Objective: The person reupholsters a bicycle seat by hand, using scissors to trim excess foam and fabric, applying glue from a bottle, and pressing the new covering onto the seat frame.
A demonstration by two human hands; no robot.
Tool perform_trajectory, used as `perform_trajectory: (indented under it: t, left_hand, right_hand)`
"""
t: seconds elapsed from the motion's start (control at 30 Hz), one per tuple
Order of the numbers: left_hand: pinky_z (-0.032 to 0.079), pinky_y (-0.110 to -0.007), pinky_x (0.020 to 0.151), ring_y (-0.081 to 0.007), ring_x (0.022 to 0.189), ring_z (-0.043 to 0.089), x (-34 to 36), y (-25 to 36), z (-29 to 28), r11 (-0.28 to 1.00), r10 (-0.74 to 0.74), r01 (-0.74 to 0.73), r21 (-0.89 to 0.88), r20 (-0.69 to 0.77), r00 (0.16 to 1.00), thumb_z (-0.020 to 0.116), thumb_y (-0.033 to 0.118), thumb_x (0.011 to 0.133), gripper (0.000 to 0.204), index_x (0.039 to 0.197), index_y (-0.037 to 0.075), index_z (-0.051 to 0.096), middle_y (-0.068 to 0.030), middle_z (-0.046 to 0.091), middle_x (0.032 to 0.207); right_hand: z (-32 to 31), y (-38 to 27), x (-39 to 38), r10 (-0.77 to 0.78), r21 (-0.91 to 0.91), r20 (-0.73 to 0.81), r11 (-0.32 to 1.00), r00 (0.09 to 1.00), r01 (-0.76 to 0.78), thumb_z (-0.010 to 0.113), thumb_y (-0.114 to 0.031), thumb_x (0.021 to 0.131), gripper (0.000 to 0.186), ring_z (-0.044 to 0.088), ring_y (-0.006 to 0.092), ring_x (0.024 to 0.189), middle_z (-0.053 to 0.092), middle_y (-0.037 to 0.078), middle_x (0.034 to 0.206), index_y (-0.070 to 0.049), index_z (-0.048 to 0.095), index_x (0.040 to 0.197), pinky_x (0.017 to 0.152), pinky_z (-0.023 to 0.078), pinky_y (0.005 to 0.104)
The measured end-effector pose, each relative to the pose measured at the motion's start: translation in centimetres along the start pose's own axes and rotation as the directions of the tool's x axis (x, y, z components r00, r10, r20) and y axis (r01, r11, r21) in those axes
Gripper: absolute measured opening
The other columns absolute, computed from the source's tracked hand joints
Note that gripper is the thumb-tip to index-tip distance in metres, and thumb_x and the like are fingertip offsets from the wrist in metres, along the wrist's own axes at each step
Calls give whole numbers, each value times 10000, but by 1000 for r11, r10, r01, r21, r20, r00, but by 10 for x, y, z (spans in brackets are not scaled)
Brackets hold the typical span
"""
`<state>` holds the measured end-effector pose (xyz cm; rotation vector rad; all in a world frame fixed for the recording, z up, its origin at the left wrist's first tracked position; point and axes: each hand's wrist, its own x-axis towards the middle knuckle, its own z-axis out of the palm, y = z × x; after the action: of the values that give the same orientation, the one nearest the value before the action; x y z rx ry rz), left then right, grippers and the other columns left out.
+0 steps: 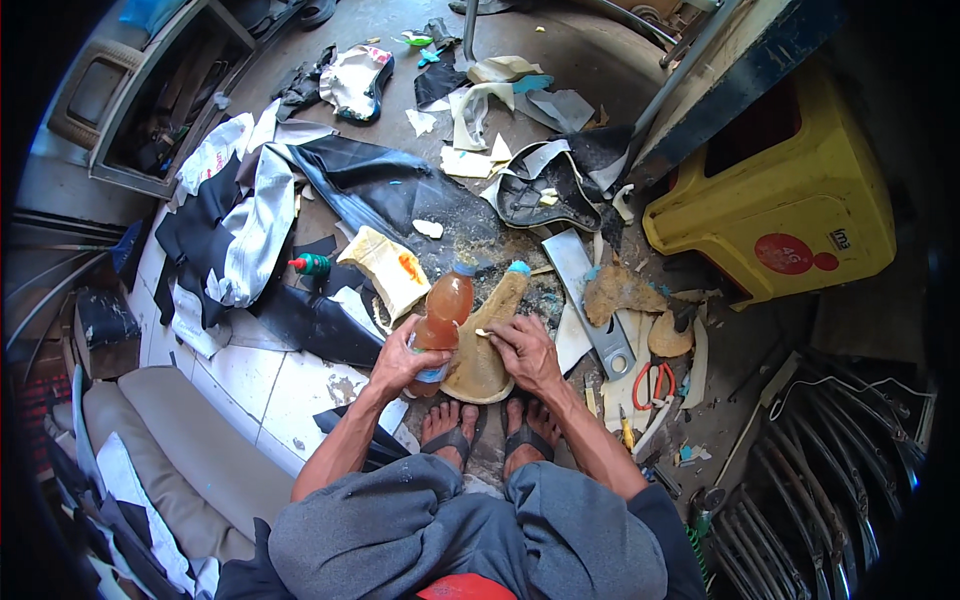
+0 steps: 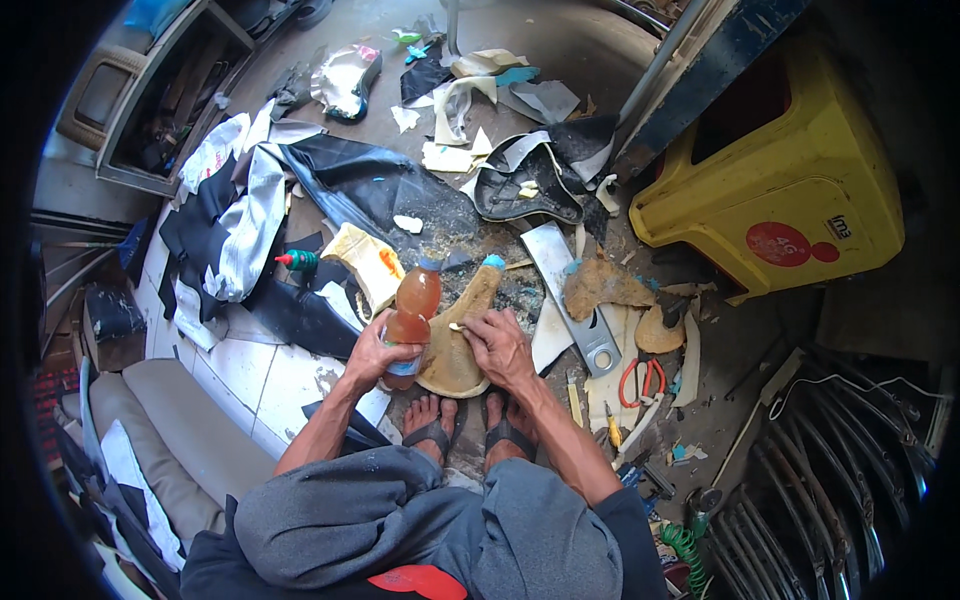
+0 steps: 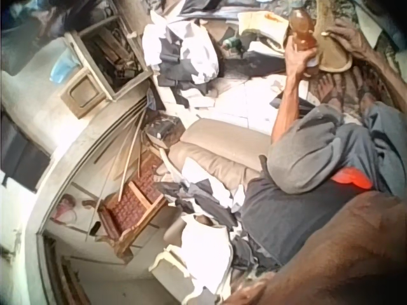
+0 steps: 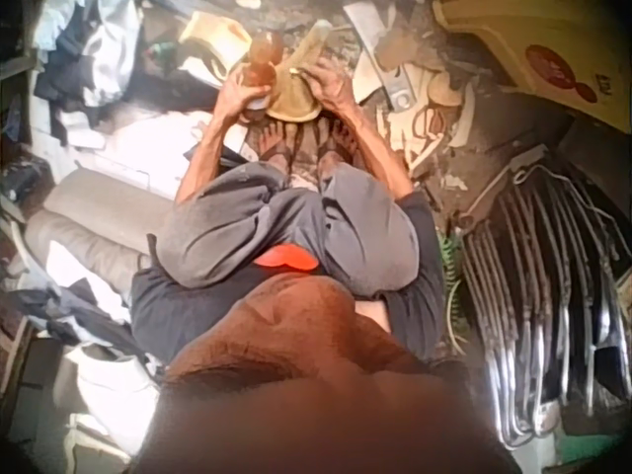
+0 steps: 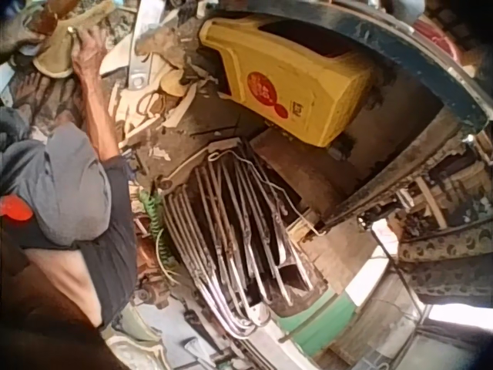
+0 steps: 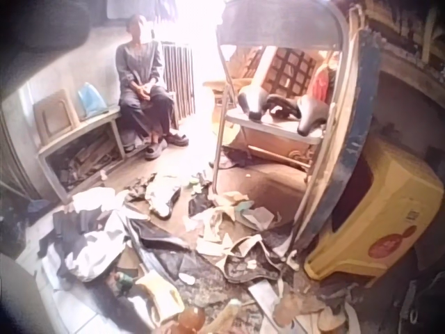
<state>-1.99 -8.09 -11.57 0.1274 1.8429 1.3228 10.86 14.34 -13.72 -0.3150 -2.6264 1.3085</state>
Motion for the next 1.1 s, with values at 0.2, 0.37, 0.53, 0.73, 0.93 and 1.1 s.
perform_trajectory:
  t: [0.2, 0.37, 0.53, 0.73, 0.93, 1.1]
  left_hand:
    - [494, -329, 945, -186, 1028, 665, -7, 13, 1, 998, 14, -11, 70, -34, 999, 869, 251, 684, 699, 1272, -17, 602, -126, 705, 1148]
    - [499, -328, 932, -181, 1012, 669, -13, 17, 3, 998, -4, 7, 59, -49, 999, 867, 246, 694, 669, 1259, -3, 610, -122, 710, 1129]
    - [503, -329, 923, -182, 992, 672, -14, 8, 6, 996, 32, -20, 87, -133, 991, 862, 237, 704, 600, 1208, 15, 625, -112, 716, 1097]
    - [513, -359, 910, -224, 976, 688, -15, 23, 6, 962, 108, -98, 255, -26, 994, 852, 240, 686, 576, 1192, 68, 639, -125, 731, 1068]
    - [516, -424, 721, -374, 800, 691, -32, 30, 10, 828, 284, -234, 510, -21, 959, 851, 292, 680, 458, 964, 45, 589, -169, 685, 848]
    - [515, -440, 702, -392, 817, 696, -31, 33, 14, 828, 311, -253, 501, -34, 950, 839, 292, 688, 441, 967, 50, 598, -174, 697, 859]
  right_hand:
    - [-7, -9, -16, -87, -90, 184, 990, 979, 105, 717, -81, 819, 280, 529, 274, 840, 601, 45, 883, -132, 755, 1092, 770, 483, 385]
    - [-9, -15, -43, -135, -96, 295, 981, 946, 170, 723, -92, 787, 328, 543, 269, 894, 605, 33, 916, -155, 755, 1107, 793, 499, 381]
    - [-11, -9, -65, -198, -170, 291, 952, 936, 255, 704, -119, 784, 328, 557, 267, 910, 612, 27, 949, -172, 732, 1107, 791, 499, 382]
    - [-28, -11, -55, -138, -53, 369, 984, 919, 170, 691, -102, 832, 267, 573, 267, 849, 651, 74, 932, -117, 746, 1093, 766, 504, 380]
    - [-75, -37, 3, 365, 342, -93, 885, 926, -315, 666, -181, 961, 252, 620, 202, 820, 640, 99, 914, -22, 738, 1143, 773, 498, 314]
    - [-73, -42, 17, 296, 346, -83, 904, 952, -251, 673, -181, 958, 261, 608, 162, 806, 626, 67, 883, -20, 729, 1156, 733, 473, 296]
